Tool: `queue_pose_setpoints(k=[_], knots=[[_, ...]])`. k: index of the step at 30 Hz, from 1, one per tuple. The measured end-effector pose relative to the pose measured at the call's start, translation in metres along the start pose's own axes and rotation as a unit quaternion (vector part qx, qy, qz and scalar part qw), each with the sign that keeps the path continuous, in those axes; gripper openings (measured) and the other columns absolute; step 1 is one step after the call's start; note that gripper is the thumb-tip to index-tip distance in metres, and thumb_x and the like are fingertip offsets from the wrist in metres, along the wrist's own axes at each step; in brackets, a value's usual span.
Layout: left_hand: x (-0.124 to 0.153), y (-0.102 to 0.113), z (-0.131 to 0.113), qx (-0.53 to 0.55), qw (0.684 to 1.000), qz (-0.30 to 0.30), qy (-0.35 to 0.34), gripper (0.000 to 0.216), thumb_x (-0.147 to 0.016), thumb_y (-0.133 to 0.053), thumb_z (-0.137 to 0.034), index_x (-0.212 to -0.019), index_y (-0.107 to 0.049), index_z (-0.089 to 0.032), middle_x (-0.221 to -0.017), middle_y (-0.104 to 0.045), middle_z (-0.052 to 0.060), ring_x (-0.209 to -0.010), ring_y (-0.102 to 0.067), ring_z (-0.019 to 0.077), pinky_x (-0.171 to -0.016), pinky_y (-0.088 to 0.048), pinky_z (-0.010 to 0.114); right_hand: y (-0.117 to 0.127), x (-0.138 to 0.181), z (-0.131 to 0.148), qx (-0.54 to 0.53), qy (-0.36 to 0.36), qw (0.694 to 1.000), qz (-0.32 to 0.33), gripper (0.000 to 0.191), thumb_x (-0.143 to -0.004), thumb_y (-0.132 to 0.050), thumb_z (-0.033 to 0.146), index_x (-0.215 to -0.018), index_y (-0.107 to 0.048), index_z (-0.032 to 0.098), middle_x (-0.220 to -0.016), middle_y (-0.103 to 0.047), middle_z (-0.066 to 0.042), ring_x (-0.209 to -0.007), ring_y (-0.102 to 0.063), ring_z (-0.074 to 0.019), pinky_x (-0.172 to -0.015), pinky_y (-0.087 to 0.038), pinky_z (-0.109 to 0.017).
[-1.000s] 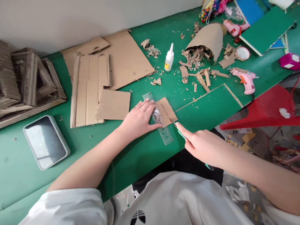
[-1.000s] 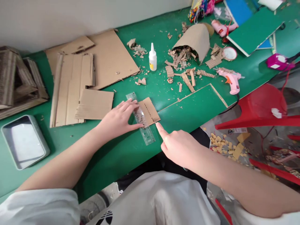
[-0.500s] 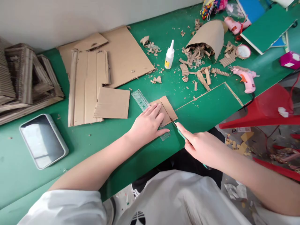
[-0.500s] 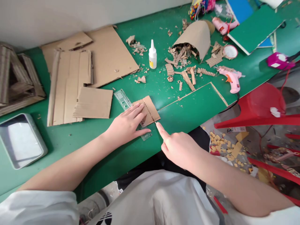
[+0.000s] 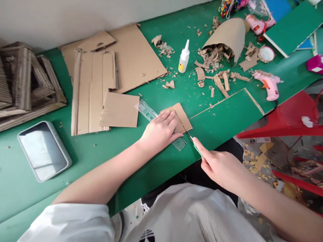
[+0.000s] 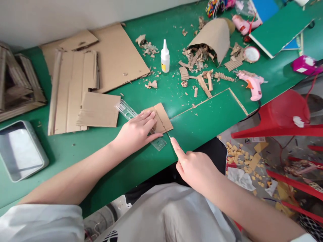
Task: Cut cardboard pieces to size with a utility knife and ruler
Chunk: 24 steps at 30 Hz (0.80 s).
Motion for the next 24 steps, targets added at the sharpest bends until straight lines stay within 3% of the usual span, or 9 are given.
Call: queue_pose_setpoints(k=[5, 8, 11, 14, 16, 21, 24], knots=[[0.002, 0.000, 0.000, 0.002, 1.000, -0.006, -0.007, 0.047, -0.080, -0.063, -0.046, -0.106, -0.061, -0.006, -0.123, -0.060, 0.021, -0.118, -0.055, 0.0328, -0.103, -0.045, 0.044, 0.003, 0.010, -0.004, -0.036, -0.006, 0.999, -0.004, 0.062, -0.084, -0.035, 0.015, -0.145, -0.026, 0.010, -0.062, -0.067, -0.001, -0.048, -0.058, -0.0167, -0.044, -0.029, -0.029], [0.002, 0.001, -0.001, -0.001, 1.000, -0.015, -0.008, 0.053, -0.077, -0.066, -0.047, -0.107, -0.060, -0.003, -0.121, -0.060, 0.023, -0.118, -0.055, 0.0341, -0.103, -0.045, 0.045, 0.008, 0.016, -0.011, -0.118, -0.018, 0.993, 0.015, 0.058, -0.088, -0.036, 0.020, -0.146, -0.027, 0.018, -0.067, -0.067, 0.000, -0.053, -0.060, -0.0159, -0.047, -0.037, -0.027], [0.002, 0.002, -0.001, 0.002, 1.000, -0.022, 0.000, 0.052, -0.078, -0.066, -0.046, -0.106, -0.061, -0.003, -0.120, -0.060, 0.023, -0.117, -0.055, 0.0340, -0.102, -0.046, 0.045, 0.023, 0.017, -0.025, -0.225, -0.055, 0.973, -0.014, 0.055, -0.092, -0.033, 0.024, -0.146, -0.024, 0.026, -0.084, -0.071, -0.001, -0.063, -0.064, -0.0147, -0.058, -0.047, -0.026], [0.003, 0.005, -0.001, 0.003, 0.999, -0.035, 0.005, 0.048, -0.079, -0.066, -0.043, -0.106, -0.061, -0.003, -0.121, -0.060, 0.023, -0.117, -0.056, 0.0331, -0.102, -0.046, 0.044, 0.040, 0.012, -0.043, -0.332, -0.090, 0.936, -0.077, 0.046, -0.094, -0.032, 0.031, -0.139, -0.039, 0.029, -0.109, -0.068, -0.006, -0.080, -0.067, -0.0162, -0.070, -0.051, -0.028], [0.002, 0.006, 0.001, -0.001, 0.999, -0.043, 0.011, 0.046, -0.080, -0.065, -0.041, -0.107, -0.061, -0.003, -0.121, -0.060, 0.022, -0.117, -0.056, 0.0326, -0.102, -0.046, 0.044, 0.046, 0.006, -0.054, -0.414, -0.100, 0.900, -0.096, 0.044, -0.095, -0.029, 0.037, -0.133, -0.047, 0.025, -0.118, -0.063, -0.010, -0.081, -0.068, -0.0177, -0.069, -0.053, -0.030], [0.002, 0.006, 0.010, -0.014, 0.998, -0.055, 0.031, 0.045, -0.081, -0.063, -0.041, -0.106, -0.061, -0.004, -0.121, -0.061, 0.022, -0.116, -0.056, 0.0328, -0.101, -0.047, 0.045, 0.054, -0.020, -0.071, -0.535, -0.055, 0.836, -0.105, 0.055, -0.093, -0.001, 0.025, -0.144, -0.021, 0.018, -0.128, -0.057, -0.019, -0.109, -0.061, -0.0211, -0.078, -0.052, -0.039], [0.002, 0.007, 0.012, -0.018, 0.997, -0.065, 0.027, 0.044, -0.082, -0.061, -0.042, -0.106, -0.061, -0.005, -0.121, -0.061, 0.020, -0.116, -0.057, 0.0316, -0.101, -0.047, 0.044, 0.066, -0.036, -0.084, -0.575, -0.014, 0.794, -0.196, 0.049, -0.094, -0.017, 0.038, -0.141, -0.024, 0.028, -0.111, -0.068, -0.012, -0.100, -0.066, -0.0209, -0.072, -0.053, -0.040]])
Point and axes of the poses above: each hand's wrist, its own x-axis away from the middle knuckle, its own y-axis out of the back of the hand, z = x × y, the point moved 10 cm from there along -x, towards the middle knuckle
